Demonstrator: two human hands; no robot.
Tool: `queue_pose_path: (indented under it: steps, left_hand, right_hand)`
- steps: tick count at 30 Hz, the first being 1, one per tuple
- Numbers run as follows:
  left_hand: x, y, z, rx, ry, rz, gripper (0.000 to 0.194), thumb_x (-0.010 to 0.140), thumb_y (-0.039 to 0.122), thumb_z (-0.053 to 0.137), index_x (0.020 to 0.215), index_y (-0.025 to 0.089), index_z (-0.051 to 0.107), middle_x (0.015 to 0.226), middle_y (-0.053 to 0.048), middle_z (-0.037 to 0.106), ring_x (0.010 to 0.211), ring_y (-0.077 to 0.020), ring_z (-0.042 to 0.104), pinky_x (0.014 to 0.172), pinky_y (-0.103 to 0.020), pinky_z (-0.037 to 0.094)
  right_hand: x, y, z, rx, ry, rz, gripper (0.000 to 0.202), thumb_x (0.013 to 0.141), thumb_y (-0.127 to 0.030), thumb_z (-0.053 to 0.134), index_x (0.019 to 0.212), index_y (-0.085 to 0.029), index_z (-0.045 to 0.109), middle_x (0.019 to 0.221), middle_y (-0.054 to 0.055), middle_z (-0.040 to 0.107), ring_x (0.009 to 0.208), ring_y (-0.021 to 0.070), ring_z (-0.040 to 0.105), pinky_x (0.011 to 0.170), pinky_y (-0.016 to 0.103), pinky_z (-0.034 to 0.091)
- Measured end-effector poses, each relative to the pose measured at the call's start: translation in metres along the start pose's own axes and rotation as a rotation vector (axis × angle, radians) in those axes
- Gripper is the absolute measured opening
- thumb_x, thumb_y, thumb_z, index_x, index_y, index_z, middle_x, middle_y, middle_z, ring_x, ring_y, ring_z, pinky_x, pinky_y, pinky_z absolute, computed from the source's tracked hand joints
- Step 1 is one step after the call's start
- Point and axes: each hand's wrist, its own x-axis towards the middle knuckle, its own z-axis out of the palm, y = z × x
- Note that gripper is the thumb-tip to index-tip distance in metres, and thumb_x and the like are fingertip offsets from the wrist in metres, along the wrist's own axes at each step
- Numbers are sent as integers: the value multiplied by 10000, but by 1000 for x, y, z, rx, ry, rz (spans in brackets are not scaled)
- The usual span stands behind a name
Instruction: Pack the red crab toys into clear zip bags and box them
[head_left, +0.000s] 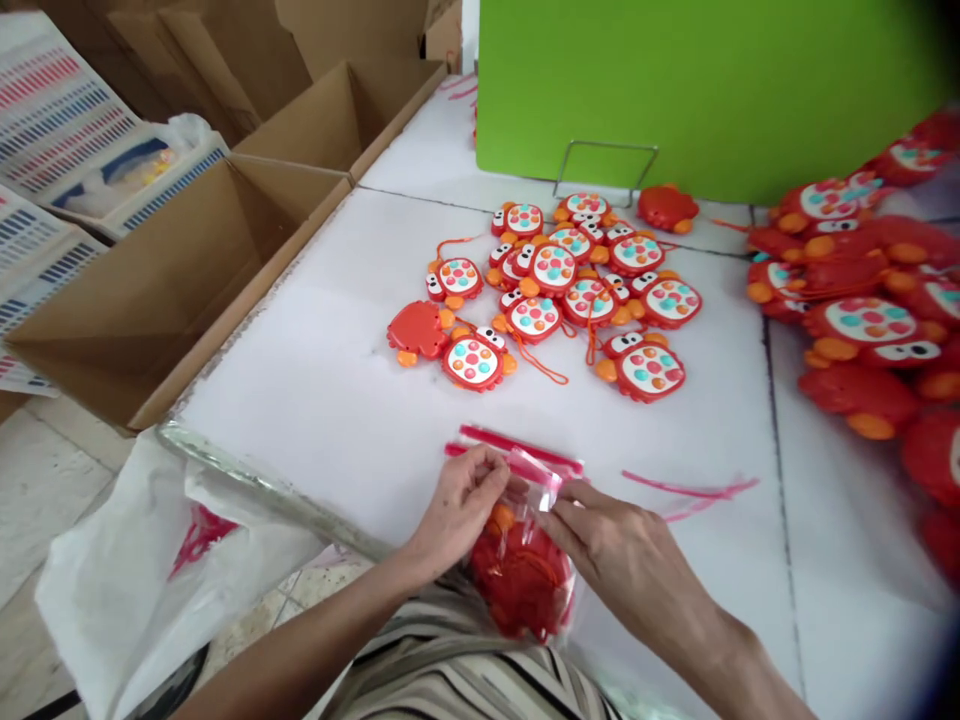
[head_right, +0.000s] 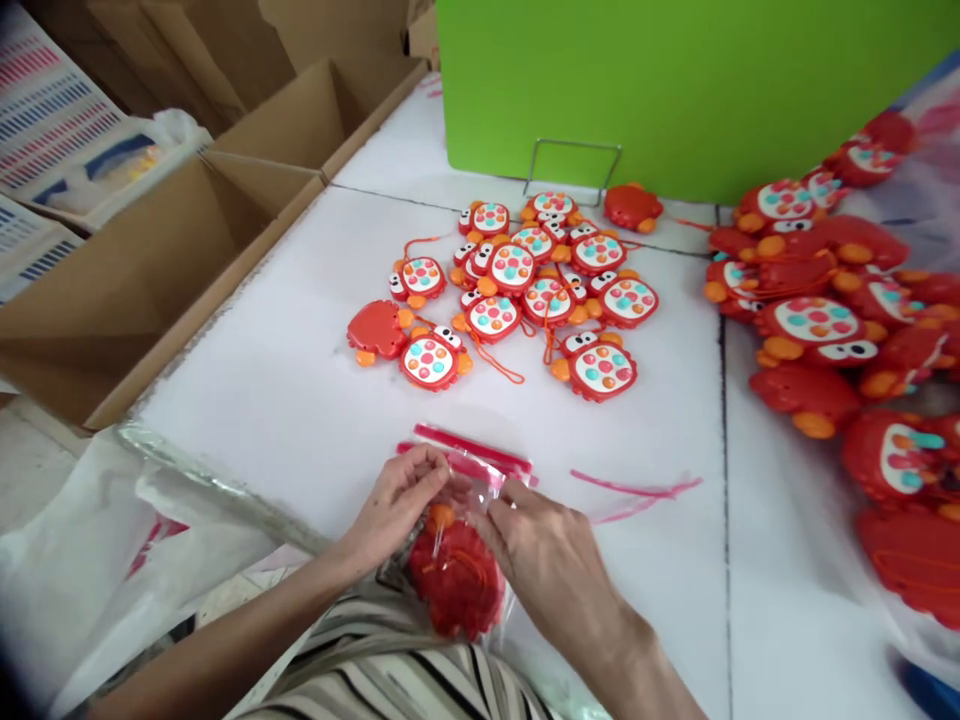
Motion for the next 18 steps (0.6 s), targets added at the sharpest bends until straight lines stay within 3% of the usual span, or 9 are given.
queue_pose_path:
  steps: [6,12,18]
  left_hand:
    - [2,6,-8,109,-119,-2,230,850,338,528,965,139,539,748,-57,646,708,-176,616,684,-274,472]
    - [9,11,-9,229,-204,51,202,855,243,449,845,124,612,750,-47,609,725,-172,587,686,-254,447]
    - [5,10,-5,639,-85,232,165,791,96,425,679,141,538,664,-37,582,642,-159,540,589,-238,374]
  right_hand:
    - [12,-6,17,-6,249,89,233,933,-294,411,976,-217,626,886,42,687,687,167,661,561,255,453]
    - [26,-15,26,-22,338,116,188,892,-230,478,992,-202,635,850,21,695,673,171,662,566,257,436]
    - [33,-20,26,-197,321,22,173,866,-162,464,812,-186,626,686,14,646,529,163,600,474,261,358]
